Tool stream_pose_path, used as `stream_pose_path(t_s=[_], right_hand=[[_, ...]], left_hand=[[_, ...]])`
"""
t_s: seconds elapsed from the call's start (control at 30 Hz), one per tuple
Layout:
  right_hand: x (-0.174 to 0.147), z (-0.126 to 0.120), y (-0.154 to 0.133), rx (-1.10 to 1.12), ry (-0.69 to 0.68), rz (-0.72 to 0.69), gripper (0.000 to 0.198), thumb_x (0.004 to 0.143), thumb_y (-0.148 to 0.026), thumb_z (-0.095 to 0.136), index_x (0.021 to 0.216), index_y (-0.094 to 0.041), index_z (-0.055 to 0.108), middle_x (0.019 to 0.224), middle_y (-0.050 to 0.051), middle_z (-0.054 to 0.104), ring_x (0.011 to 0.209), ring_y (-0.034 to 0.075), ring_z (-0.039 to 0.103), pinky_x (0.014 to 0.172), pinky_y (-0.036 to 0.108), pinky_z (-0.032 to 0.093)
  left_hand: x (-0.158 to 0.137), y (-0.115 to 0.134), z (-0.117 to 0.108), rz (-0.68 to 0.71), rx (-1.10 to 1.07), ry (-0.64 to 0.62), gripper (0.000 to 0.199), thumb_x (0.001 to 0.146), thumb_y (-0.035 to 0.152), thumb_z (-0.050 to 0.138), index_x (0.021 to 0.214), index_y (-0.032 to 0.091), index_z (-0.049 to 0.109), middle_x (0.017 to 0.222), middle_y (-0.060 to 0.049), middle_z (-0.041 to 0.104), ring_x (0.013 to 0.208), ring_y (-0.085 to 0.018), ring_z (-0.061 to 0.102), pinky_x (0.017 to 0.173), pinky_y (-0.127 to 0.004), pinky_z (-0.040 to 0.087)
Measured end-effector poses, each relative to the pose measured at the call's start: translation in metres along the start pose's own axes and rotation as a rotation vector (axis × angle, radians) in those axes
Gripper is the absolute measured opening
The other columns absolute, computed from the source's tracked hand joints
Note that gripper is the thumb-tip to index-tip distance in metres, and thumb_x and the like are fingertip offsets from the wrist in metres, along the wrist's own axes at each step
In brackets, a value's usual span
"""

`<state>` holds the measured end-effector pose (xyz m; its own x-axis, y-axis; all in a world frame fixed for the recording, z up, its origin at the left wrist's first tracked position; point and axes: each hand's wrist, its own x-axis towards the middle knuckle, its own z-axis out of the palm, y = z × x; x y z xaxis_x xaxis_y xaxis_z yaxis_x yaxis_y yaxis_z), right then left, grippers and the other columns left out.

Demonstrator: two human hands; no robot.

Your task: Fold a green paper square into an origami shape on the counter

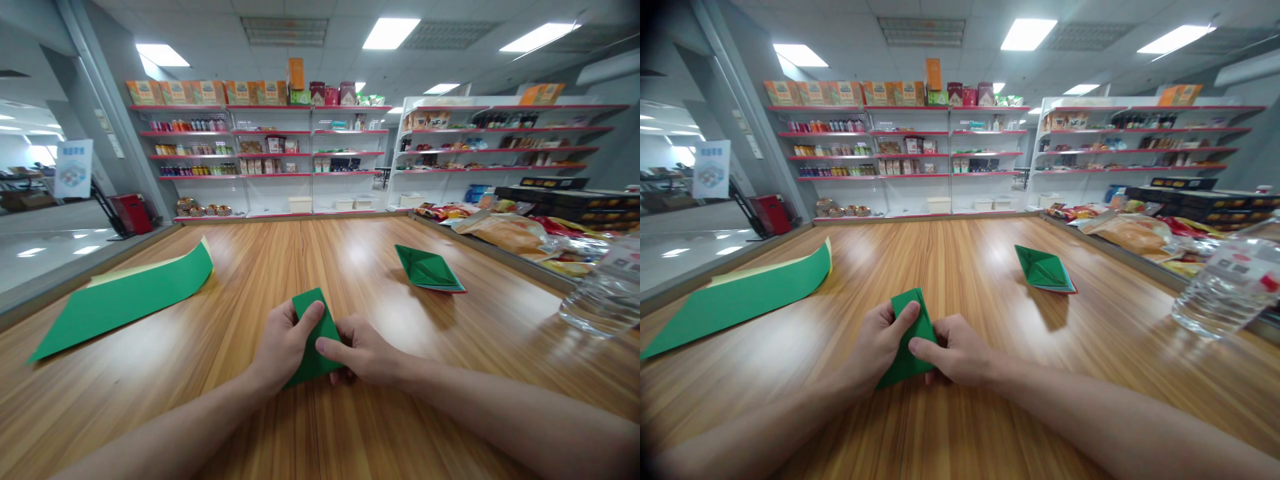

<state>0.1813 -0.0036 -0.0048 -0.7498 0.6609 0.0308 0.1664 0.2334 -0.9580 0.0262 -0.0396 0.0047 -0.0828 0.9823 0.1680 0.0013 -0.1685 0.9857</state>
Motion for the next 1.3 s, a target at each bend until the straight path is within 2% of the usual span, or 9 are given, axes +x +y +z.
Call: stream_pose_path(t_s=[0.1,0.27,0.4,0.53,0.7,0.93,1.07,1.2,1.3], right_hand=[[-0.001,0.0,0.002,-0.01,0.056,-0.021,0.059,0.083,-0.063,0.044,0.056,-0.012,0.055,0.045,0.003,0.055,0.034,0.007,0.046,0.03,0.015,0.029],[-0.002,0.0,0.001,-0.041,0.002,-0.012,0.06,0.086,-0.061,0.039,0.051,-0.013,0.052,0.044,0.003,0.053,0.032,0.008,0.044,0.028,0.018,0.029],[0.0,0.0,-0.003,-0.13,0.123,-0.102,0.051,0.085,-0.051,0.049,0.05,-0.014,0.046,0.045,-0.003,0.041,0.038,0.005,0.035,0.034,0.017,0.021],[0.002,0.0,-0.003,-0.042,0.069,-0.172,0.042,0.085,-0.046,0.052,0.059,-0.013,0.048,0.053,-0.004,0.038,0.046,0.005,0.033,0.04,0.018,0.022],[-0.001,0.003,0.001,0.071,-0.086,-0.073,0.046,0.083,-0.05,0.053,0.054,-0.015,0.045,0.046,-0.004,0.043,0.037,0.005,0.037,0.033,0.017,0.024],[-0.001,0.008,0.002,0.066,-0.168,0.042,0.049,0.082,-0.054,0.051,0.051,-0.016,0.046,0.04,-0.003,0.043,0.032,0.006,0.039,0.028,0.016,0.025],[-0.001,0.007,-0.005,-0.014,-0.173,-0.025,0.052,0.084,-0.055,0.049,0.051,-0.015,0.046,0.041,-0.004,0.04,0.035,0.004,0.037,0.03,0.015,0.026],[-0.002,0.005,-0.012,-0.056,-0.242,0.07,0.063,0.089,-0.06,0.031,0.053,-0.013,0.052,0.043,0.0,0.049,0.03,0.006,0.04,0.028,0.017,0.029],[-0.002,0.004,-0.015,-0.099,-0.183,0.002,0.063,0.09,-0.058,0.033,0.049,-0.013,0.05,0.041,0.0,0.049,0.029,0.005,0.038,0.027,0.015,0.027]], left_hand=[[0.0,0.003,0.001,-0.082,-0.055,-0.049,0.034,0.073,0.048,0.067,0.066,0.016,0.057,0.059,0.0,0.059,0.052,-0.014,0.054,0.05,-0.024,0.042],[0.002,0.003,0.002,-0.208,-0.24,-0.147,0.032,0.071,0.043,0.071,0.066,0.016,0.054,0.057,0.0,0.057,0.05,-0.014,0.054,0.049,-0.025,0.042],[0.004,0.005,0.0,-0.148,-0.213,-0.12,0.032,0.068,0.038,0.073,0.062,0.016,0.05,0.054,0.005,0.049,0.048,-0.009,0.046,0.047,-0.021,0.037],[0.006,0.014,-0.002,-0.011,0.141,-0.125,0.038,0.075,0.045,0.065,0.057,0.016,0.05,0.052,0.005,0.043,0.05,-0.009,0.04,0.046,-0.021,0.029],[0.009,0.018,-0.001,0.195,0.698,-0.072,0.048,0.081,0.056,0.053,0.054,0.017,0.05,0.05,0.003,0.044,0.051,-0.011,0.04,0.049,-0.025,0.024],[0.005,0.018,0.001,0.328,1.08,-0.117,0.048,0.091,0.045,0.039,0.053,0.018,0.046,0.049,-0.001,0.046,0.047,-0.013,0.036,0.051,-0.03,0.013],[0.009,0.017,-0.001,0.334,0.998,-0.055,0.05,0.093,0.042,0.034,0.05,0.018,0.042,0.047,0.0,0.044,0.045,-0.012,0.037,0.051,-0.03,0.013],[0.022,0.011,-0.006,0.318,0.832,0.106,0.051,0.091,0.04,0.037,0.046,0.018,0.035,0.043,0.002,0.034,0.042,-0.01,0.03,0.049,-0.03,0.013],[0.027,0.009,-0.009,0.322,0.779,0.16,0.051,0.09,0.039,0.039,0.043,0.019,0.031,0.042,0.003,0.03,0.041,-0.01,0.027,0.047,-0.029,0.013]])
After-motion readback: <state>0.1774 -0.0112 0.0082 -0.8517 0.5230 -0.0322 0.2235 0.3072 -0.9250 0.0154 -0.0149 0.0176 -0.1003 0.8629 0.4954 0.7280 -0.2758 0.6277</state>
